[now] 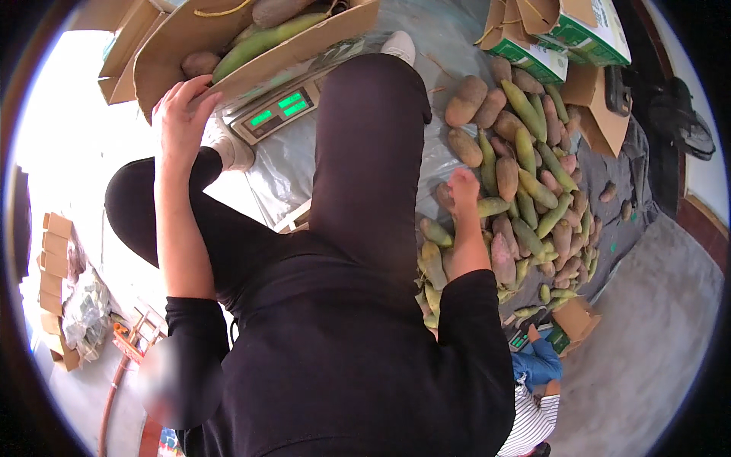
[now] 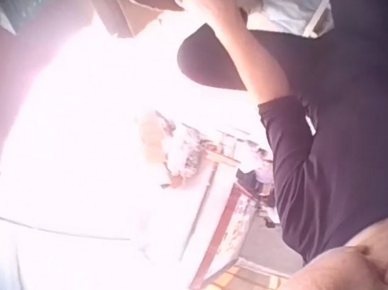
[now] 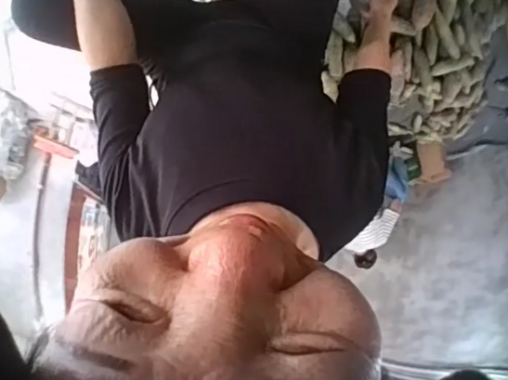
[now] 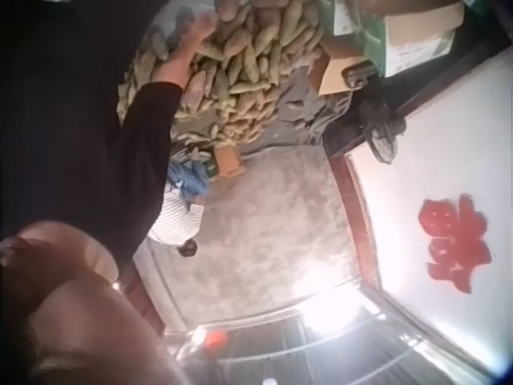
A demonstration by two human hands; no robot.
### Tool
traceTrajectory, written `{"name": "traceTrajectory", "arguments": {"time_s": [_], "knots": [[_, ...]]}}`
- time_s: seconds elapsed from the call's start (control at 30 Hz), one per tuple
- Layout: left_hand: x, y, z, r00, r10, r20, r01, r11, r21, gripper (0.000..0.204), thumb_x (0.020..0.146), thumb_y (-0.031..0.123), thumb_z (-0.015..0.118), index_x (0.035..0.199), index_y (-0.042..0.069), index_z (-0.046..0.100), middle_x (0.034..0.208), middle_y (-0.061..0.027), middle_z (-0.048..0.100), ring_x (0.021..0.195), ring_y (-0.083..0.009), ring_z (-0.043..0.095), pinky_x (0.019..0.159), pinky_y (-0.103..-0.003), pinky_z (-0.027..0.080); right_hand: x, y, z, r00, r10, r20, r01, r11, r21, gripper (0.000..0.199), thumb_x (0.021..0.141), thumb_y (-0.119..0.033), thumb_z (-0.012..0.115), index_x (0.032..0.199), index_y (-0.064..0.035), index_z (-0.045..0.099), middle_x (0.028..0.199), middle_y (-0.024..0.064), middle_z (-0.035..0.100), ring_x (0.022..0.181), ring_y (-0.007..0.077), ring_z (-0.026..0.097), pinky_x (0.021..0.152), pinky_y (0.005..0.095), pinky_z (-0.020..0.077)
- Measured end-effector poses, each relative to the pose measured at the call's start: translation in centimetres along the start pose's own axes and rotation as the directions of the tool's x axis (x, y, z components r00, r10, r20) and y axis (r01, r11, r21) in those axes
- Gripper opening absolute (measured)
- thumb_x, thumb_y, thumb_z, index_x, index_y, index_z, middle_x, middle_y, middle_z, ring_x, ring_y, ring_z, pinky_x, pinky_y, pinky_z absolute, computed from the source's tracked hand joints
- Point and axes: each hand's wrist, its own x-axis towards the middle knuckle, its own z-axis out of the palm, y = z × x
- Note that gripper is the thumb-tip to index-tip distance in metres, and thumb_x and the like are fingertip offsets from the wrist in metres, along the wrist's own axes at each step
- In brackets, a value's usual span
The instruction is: Sorting tubers and placing them into paper bags while checking weights on a scale.
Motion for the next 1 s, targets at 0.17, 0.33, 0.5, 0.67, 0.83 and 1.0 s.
{"name": "traceTrajectory", "arguments": {"time_s": [0.17,0.33,0.5,0.67,0.83,1.0], "knots": [[0.2,0.3,-0.2,0.996,-0.064,-0.057,0.054,0.985,-0.165,0.024,0.077,0.02,0.07,0.097,0.007,0.066,0.08,-0.0074,0.064,0.076,-0.0237,0.062,0.075,-0.035,0.047,-1.2,4.0,0.8,0.982,0.186,0.037,-0.183,0.981,-0.065,0.022,0.085,-0.016,0.061,0.106,-0.0111,0.06,0.087,-0.0023,0.061,0.076,0.0103,0.06,0.059,0.0256,0.0467],[0.1,0.1,-0.3,0.993,-0.099,-0.072,0.082,0.975,-0.204,0.022,0.078,0.016,0.069,0.097,0.006,0.066,0.081,-0.0089,0.064,0.076,-0.0231,0.063,0.071,-0.033,0.049,-1.4,3.7,1.8,0.975,0.199,0.098,-0.19,0.978,-0.089,0.023,0.085,-0.018,0.06,0.107,-0.0118,0.059,0.087,-0.0028,0.06,0.075,0.0099,0.059,0.058,0.0263,0.0466],[0.1,0.5,-0.4,0.99,-0.128,-0.063,0.112,0.972,-0.206,0.02,0.08,0.014,0.068,0.098,0.005,0.066,0.081,-0.0102,0.064,0.074,-0.0223,0.063,0.069,-0.032,0.05,-1.2,3.1,2.5,0.976,0.188,0.111,-0.176,0.978,-0.11,0.021,0.086,-0.017,0.057,0.106,-0.0117,0.06,0.085,-0.0029,0.059,0.071,0.0098,0.056,0.057,0.0266,0.0463],[0.3,0.4,-0.2,0.992,-0.112,-0.057,0.095,0.965,-0.246,0.019,0.081,0.012,0.067,0.098,0.003,0.066,0.081,-0.0109,0.064,0.074,-0.0215,0.063,0.069,-0.031,0.05,-0.7,4.4,2.6,0.978,0.17,0.124,-0.158,0.982,-0.101,0.022,0.085,-0.016,0.059,0.106,-0.0093,0.06,0.085,-0.0008,0.06,0.069,0.011,0.057,0.056,0.0259,0.0462],[-0.1,0.0,-0.3,0.991,-0.13,-0.043,0.116,0.963,-0.244,0.019,0.086,0.011,0.062,0.101,0.001,0.065,0.088,-0.0101,0.064,0.079,-0.0181,0.062,0.071,-0.029,0.049,-1.8,4.2,3.6,0.978,0.125,0.167,-0.097,0.982,-0.163,0.028,0.082,-0.017,0.063,0.108,-0.0057,0.06,0.092,0.0031,0.064,0.076,0.0131,0.062,0.055,0.027,0.0484],[0.0,0.1,-0.2,0.986,-0.168,-0.007,0.163,0.964,-0.208,0.02,0.088,0.012,0.059,0.104,0.002,0.065,0.093,-0.0091,0.064,0.084,-0.0174,0.061,0.075,-0.029,0.048,-1.8,4.6,3.8,0.97,0.186,0.154,-0.168,0.978,-0.126,0.028,0.082,-0.019,0.062,0.107,-0.0078,0.06,0.09,0.0027,0.064,0.076,0.0135,0.062,0.058,0.0289,0.0487]]}}
